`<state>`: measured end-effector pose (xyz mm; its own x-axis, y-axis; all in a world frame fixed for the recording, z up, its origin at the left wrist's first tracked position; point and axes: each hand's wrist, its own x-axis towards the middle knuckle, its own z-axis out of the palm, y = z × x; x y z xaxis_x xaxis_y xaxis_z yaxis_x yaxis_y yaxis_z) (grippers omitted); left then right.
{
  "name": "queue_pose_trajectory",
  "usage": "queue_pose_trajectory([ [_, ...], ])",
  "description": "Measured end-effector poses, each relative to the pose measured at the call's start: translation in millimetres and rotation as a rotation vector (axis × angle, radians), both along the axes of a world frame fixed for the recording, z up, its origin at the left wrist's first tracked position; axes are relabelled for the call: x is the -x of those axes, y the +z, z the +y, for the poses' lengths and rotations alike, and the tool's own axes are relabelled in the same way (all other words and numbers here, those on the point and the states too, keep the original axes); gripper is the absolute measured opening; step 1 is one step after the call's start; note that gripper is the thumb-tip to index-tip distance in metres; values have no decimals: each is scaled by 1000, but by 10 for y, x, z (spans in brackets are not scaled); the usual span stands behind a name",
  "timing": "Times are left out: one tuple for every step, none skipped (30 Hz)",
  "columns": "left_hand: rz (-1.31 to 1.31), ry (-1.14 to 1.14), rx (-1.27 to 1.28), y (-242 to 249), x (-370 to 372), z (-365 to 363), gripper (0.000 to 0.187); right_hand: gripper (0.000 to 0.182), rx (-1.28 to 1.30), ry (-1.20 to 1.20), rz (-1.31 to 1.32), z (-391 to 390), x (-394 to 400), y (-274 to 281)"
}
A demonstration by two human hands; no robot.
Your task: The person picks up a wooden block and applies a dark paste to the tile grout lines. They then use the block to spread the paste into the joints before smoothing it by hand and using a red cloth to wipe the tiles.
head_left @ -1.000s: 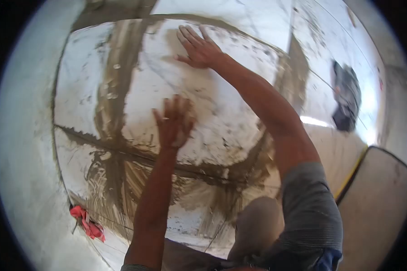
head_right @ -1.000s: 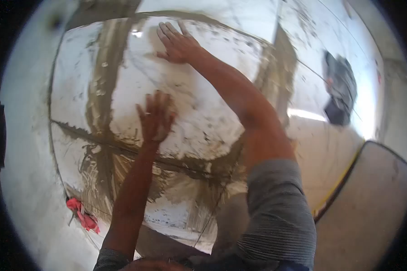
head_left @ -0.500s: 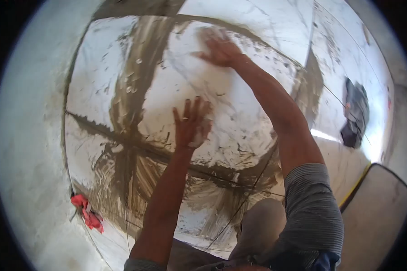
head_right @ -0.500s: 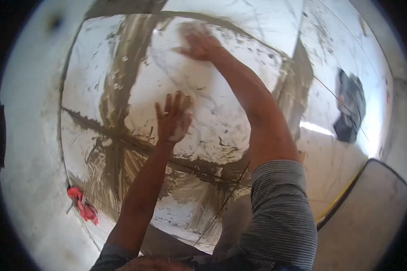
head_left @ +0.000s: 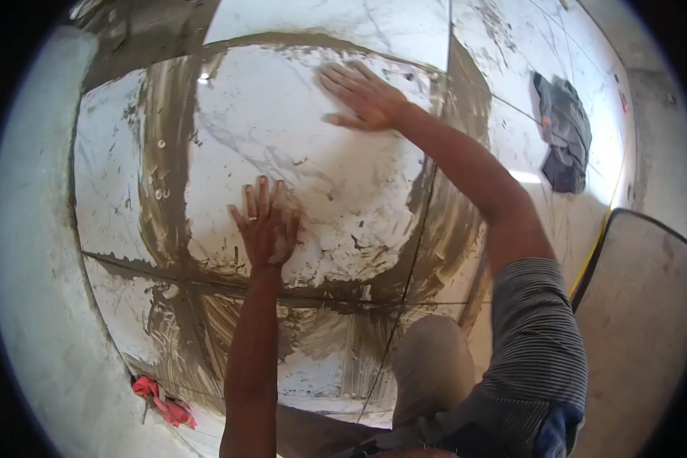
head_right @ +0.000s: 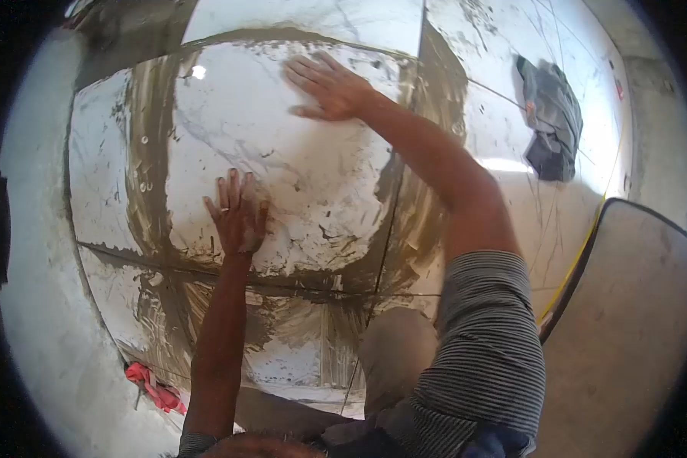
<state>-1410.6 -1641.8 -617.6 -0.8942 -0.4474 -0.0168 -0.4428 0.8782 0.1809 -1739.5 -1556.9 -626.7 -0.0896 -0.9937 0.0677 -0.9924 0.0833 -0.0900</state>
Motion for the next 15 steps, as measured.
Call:
queue_pose_trajectory([
  [-10, -1, -1, 6, 25, -12, 57, 81, -7, -25, -4, -31, 19, -32],
  [-24, -10, 13, 61, 56, 8, 57, 82, -8, -41, -6, -14, 11, -48],
  [-26, -26, 9, 67, 14, 40, 57, 83, 3, -46, -3, -37, 13, -34],
  [-25, -21, 26, 26, 41, 25, 57, 83, -52, -39, -30, -45, 23, 8],
  [-31, -12, 39, -14, 37, 17, 57, 83, -37, -41, -4, -56, 25, 29],
  [-33, -20, 35, 27, 49, 24, 56, 82, -20, -41, -15, -37, 8, 20],
  [-28, -32, 39, 23, 88, 10, 56, 81, -3, -43, -23, -28, 35, 18],
  [-39, -31, 44, 19, 72, 23, 56, 81, -7, -57, -31, -7, 29, 0],
  [-49, -30, 51, 13, 55, 32, 56, 81, 11, -47, -48, -6, 26, -12],
  [-54, -31, 57, 9, 63, 41, 54, 80, 32, -38, -61, -1, 52, -31],
  [-62, -40, 55, -8, 40, 45, 54, 80, 30, -47, -68, 15, 39, -43],
  [-66, -38, 35, 0, 53, 38, 57, 79, 24, -44, -76, 14, 38, -44],
  [-67, -34, 20, 7, 84, 29, 60, 79, 23, -40, -80, 14, 61, -27],
  [-69, -36, 28, 18, 104, 26, 60, 78, 27, -35, -85, 23, 64, -1],
  [-155, 14, -8, 52, 211, 27, 66, 78, 37, -33, -80, 10, 112, -2],
])
